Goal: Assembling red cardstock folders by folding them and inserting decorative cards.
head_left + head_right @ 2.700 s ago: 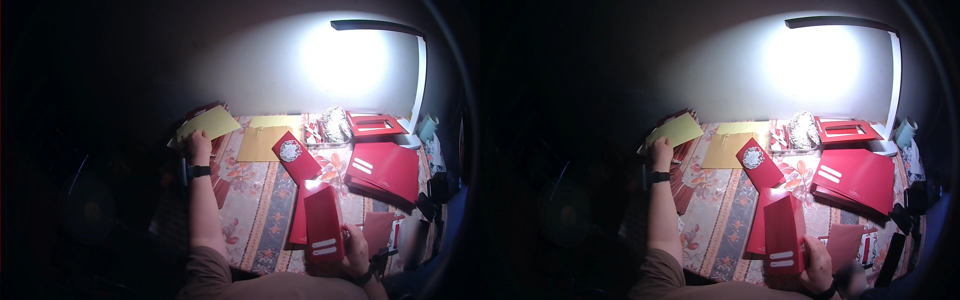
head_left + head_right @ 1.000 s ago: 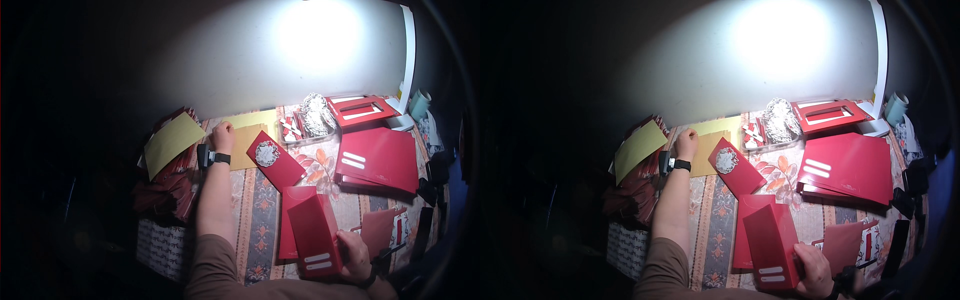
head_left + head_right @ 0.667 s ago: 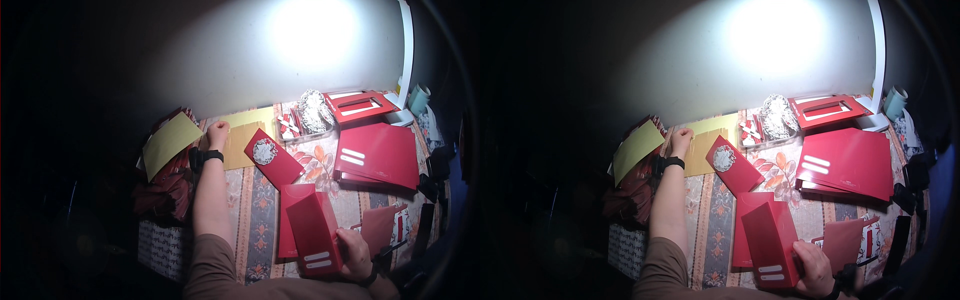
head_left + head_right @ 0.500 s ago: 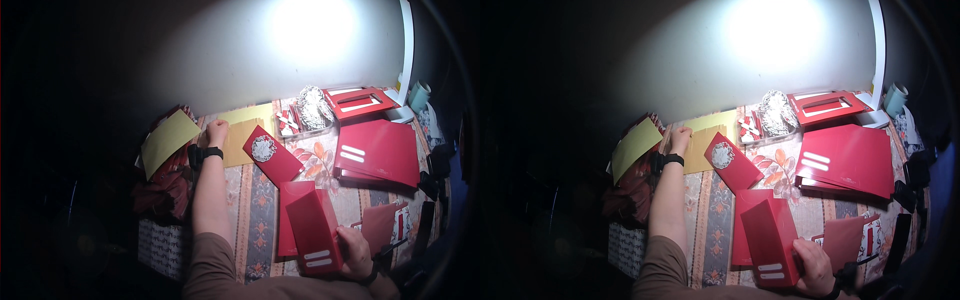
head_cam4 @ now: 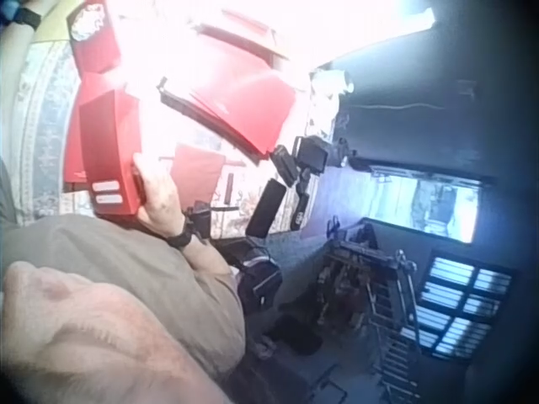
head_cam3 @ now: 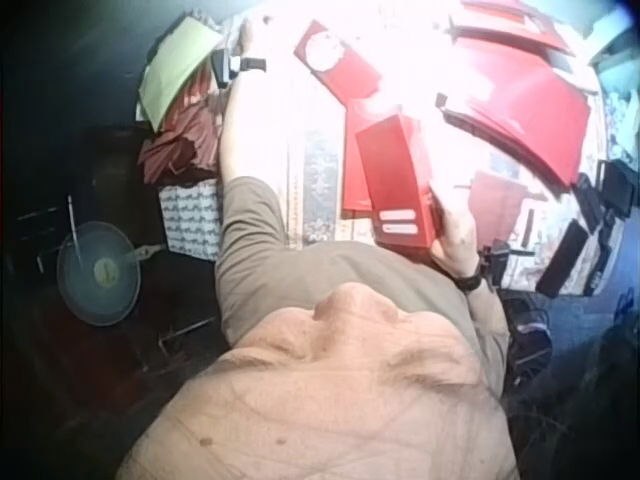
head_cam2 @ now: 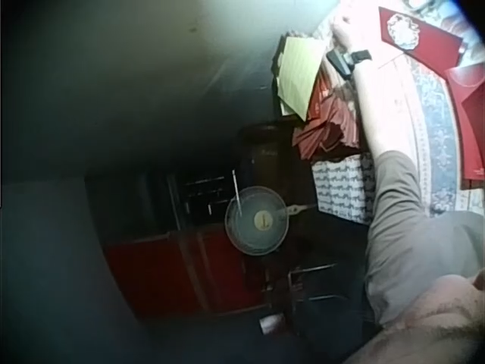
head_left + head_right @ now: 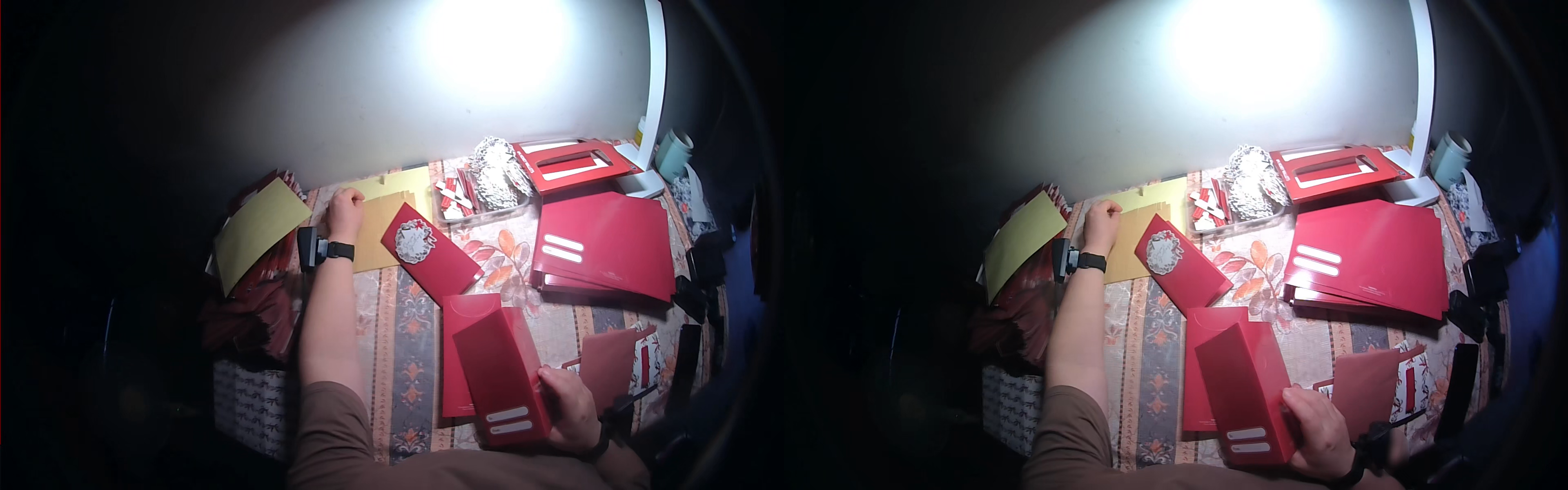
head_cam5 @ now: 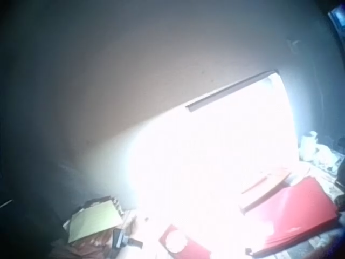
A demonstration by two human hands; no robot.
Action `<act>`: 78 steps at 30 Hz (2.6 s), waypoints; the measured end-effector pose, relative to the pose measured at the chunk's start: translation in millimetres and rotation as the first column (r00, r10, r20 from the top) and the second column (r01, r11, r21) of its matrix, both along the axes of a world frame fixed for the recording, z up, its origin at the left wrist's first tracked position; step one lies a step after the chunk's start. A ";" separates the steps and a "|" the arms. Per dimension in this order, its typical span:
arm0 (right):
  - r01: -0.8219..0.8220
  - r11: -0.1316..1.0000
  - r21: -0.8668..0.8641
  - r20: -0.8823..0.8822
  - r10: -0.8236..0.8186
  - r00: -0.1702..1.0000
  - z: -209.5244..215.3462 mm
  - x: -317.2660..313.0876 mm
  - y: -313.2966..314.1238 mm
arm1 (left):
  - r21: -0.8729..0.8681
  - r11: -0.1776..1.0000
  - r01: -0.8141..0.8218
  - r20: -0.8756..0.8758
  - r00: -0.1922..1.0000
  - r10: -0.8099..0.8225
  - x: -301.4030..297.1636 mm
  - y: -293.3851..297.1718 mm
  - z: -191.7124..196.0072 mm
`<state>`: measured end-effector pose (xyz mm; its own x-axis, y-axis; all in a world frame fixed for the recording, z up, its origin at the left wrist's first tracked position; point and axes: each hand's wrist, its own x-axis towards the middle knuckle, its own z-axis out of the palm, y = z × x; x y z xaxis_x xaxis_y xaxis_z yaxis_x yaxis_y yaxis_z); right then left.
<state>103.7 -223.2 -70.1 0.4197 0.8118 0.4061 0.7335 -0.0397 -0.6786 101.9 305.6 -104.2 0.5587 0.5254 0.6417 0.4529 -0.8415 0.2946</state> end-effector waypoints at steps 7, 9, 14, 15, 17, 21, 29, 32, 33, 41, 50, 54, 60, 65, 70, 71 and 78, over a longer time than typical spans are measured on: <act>0.007 1.000 -0.003 0.046 -0.007 0.999 4.5 -3.3 2.0 | -0.486 0.867 0.109 0.277 0.960 0.035 7.4 31.1 -12.9; 0.010 1.000 -0.011 0.046 -0.010 0.999 4.9 -2.7 2.4 | -0.468 0.878 0.105 0.297 0.954 0.044 21.2 20.0 -12.7; 0.020 1.000 -0.017 0.013 -0.019 1.000 -3.8 -0.4 0.5 | -0.236 0.971 0.022 0.067 0.998 -0.006 49.0 -0.6 -18.6; 0.015 1.000 -0.012 0.007 -0.015 1.000 -5.4 -0.3 0.2 | -0.243 0.970 0.013 0.034 0.999 -0.005 52.4 -9.1 -19.0; 0.016 1.000 -0.016 -0.003 -0.016 1.000 -6.9 -0.2 -0.9 | -0.139 0.990 -0.028 -0.009 1.000 0.027 60.9 -19.8 -22.3; 0.010 0.999 -0.047 0.019 -0.009 1.000 2.4 0.1 3.3 | -0.114 0.986 -0.122 -0.083 0.990 0.113 69.6 -27.5 -10.0; -0.004 0.999 -0.042 0.047 0.006 0.999 0.4 -1.7 -0.5 | -0.367 0.928 0.064 0.330 0.942 0.065 61.4 -24.4 -7.4; -0.027 0.999 -0.018 0.012 0.027 1.000 1.5 -1.9 -3.0 | -0.485 0.870 0.083 0.408 0.902 0.141 48.1 -53.3 13.5; -0.020 1.000 -0.016 0.034 0.021 0.999 4.3 -4.2 -2.8 | -0.471 0.875 0.113 0.440 0.890 0.122 39.9 -56.0 14.4; -0.051 0.996 0.077 0.253 0.030 0.967 25.3 -12.4 -0.2 | -0.662 0.607 0.440 0.541 0.841 -0.020 -4.7 -144.0 63.1; 0.021 0.992 0.127 0.342 -0.063 0.938 14.5 -11.2 -11.3 | -0.843 0.413 0.345 0.137 0.880 -0.456 -92.4 -236.8 59.8; -0.021 0.994 0.112 0.335 -0.018 0.942 19.4 -14.2 -11.3 | -0.950 0.145 0.275 0.203 0.901 -0.383 -115.8 -247.6 53.5; 0.067 0.993 0.092 0.365 -0.096 0.926 19.2 -19.5 -17.0 | -0.913 -0.204 0.353 0.395 0.890 -0.229 -129.5 -254.2 38.1; 0.018 0.997 0.075 0.385 -0.046 0.922 16.6 -24.4 -19.2 | -0.856 -0.337 0.391 0.450 0.886 -0.115 -139.3 -253.5 33.7; -0.052 0.998 0.028 0.577 0.026 0.816 13.8 -28.0 -17.3 | -0.962 -0.140 0.233 0.270 0.884 -0.383 -135.7 -262.2 29.7; -0.067 0.995 0.080 0.602 0.006 0.798 13.4 -27.3 -14.9 | -0.965 -0.112 0.237 0.262 0.865 -0.428 -136.8 -263.6 31.2; 0.010 0.972 0.236 0.412 -0.109 0.905 23.7 -15.3 -14.4 | -0.987 -0.054 0.150 0.159 0.945 -0.287 -131.4 -272.0 34.1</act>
